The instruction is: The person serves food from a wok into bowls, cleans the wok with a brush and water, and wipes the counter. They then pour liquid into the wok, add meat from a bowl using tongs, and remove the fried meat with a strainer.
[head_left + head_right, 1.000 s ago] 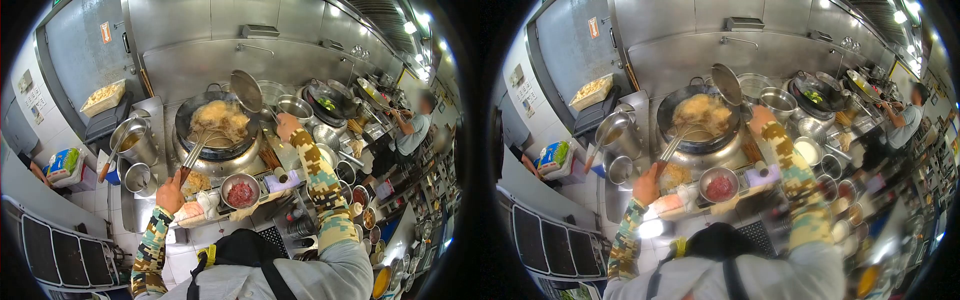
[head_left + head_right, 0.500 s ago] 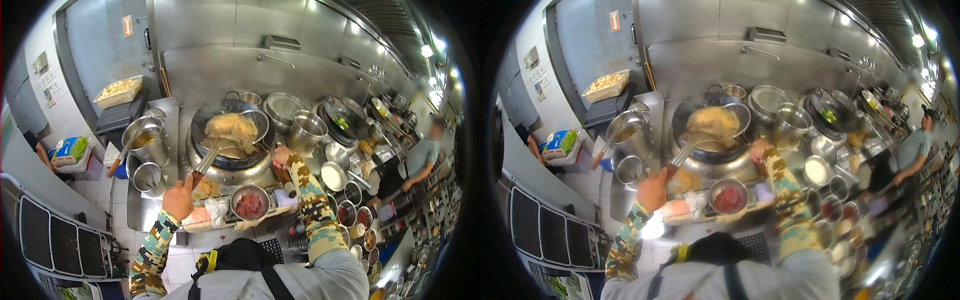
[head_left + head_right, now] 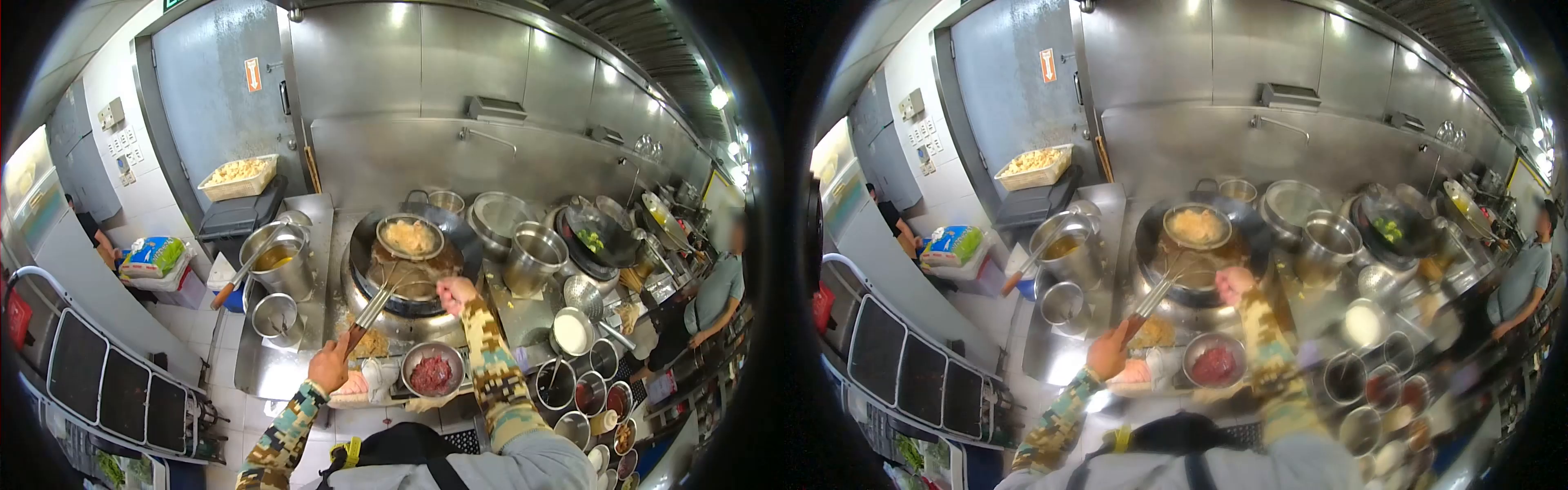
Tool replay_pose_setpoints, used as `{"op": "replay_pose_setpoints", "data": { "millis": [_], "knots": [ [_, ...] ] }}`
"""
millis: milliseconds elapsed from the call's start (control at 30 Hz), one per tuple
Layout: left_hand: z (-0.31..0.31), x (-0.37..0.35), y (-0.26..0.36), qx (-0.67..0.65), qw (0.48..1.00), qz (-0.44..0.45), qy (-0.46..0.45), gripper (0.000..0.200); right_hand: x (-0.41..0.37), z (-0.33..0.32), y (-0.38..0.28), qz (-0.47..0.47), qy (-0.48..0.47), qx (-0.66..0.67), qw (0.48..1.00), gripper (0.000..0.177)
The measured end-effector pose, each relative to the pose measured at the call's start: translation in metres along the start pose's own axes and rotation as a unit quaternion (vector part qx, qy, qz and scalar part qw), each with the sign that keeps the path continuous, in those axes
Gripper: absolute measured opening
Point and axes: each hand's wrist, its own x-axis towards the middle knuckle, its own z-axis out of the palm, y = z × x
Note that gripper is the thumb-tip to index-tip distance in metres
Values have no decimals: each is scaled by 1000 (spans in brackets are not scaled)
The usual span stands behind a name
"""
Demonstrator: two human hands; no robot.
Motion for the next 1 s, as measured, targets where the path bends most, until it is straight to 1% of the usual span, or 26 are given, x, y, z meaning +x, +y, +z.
{"op": "replay_pose_setpoints", "data": {
  "millis": [33,67,100,133,167,233,267,300,367,400,433,467,533,633,667,700,767,800,867,900,933,1000],
  "knots": [
    [25,-11,-8,-17,1000,24,4,65,0,3,-1,6,1,14,1000,9],
    [47,-16,-19,-31,998,52,15,67,-5,12,1,-22,15,-56,998,21],
    [54,-3,-25,-41,995,86,36,68,-13,25,8,-79,27,-137,987,20],
    [24,-7,4,-52,998,17,-25,68,-24,36,0,-75,34,-140,987,19],
    [21,-1,7,-34,999,31,-3,67,-35,36,1,-62,49,-140,987,18],
    [26,-4,20,-8,998,59,29,65,-15,3,1,-63,3,22,998,17],
    [21,0,34,-35,995,71,58,58,-14,-2,5,-79,-11,-3,997,16],
    [14,9,45,-52,993,81,71,56,-44,15,-2,-68,2,-26,997,15],
    [10,10,65,-93,988,90,83,52,-48,3,1,-71,-11,-25,997,16],
    [12,13,76,-108,980,111,128,42,-47,-7,0,-64,-25,14,998,15],
    [15,11,87,-128,976,118,129,39,-54,-12,-4,-57,-39,52,996,14],
    [14,11,98,-145,972,124,134,36,-61,-13,-5,-36,-56,43,997,14],
    [12,16,113,-176,966,131,137,28,-71,-6,-2,-61,-29,50,996,13],
    [19,12,117,-191,970,103,109,27,-62,-19,-11,-73,1,8,997,11],
    [12,7,118,-165,975,109,104,26,-64,-21,-18,-73,13,-53,996,10],
    [3,2,116,-141,980,100,96,25,-66,-21,-25,-54,44,-32,997,9],
    [-13,-9,103,-99,988,79,84,24,-84,-16,-38,-56,78,-56,994,9],
    [5,-11,72,-26,992,61,108,41,-82,-19,-38,-56,73,-59,994,9],
    [16,-10,54,45,993,-7,105,57,-78,-22,-37,-58,60,-67,994,8],
    [23,-6,44,80,990,-41,104,65,-77,-19,-39,-58,69,-78,993,8],
    [44,-1,25,96,992,-58,63,81,-77,-15,-41,-57,79,-91,991,8],
    [42,8,17,64,996,-61,7,79,-82,-4,-45,-61,101,-99,988,8]
  ]
}}
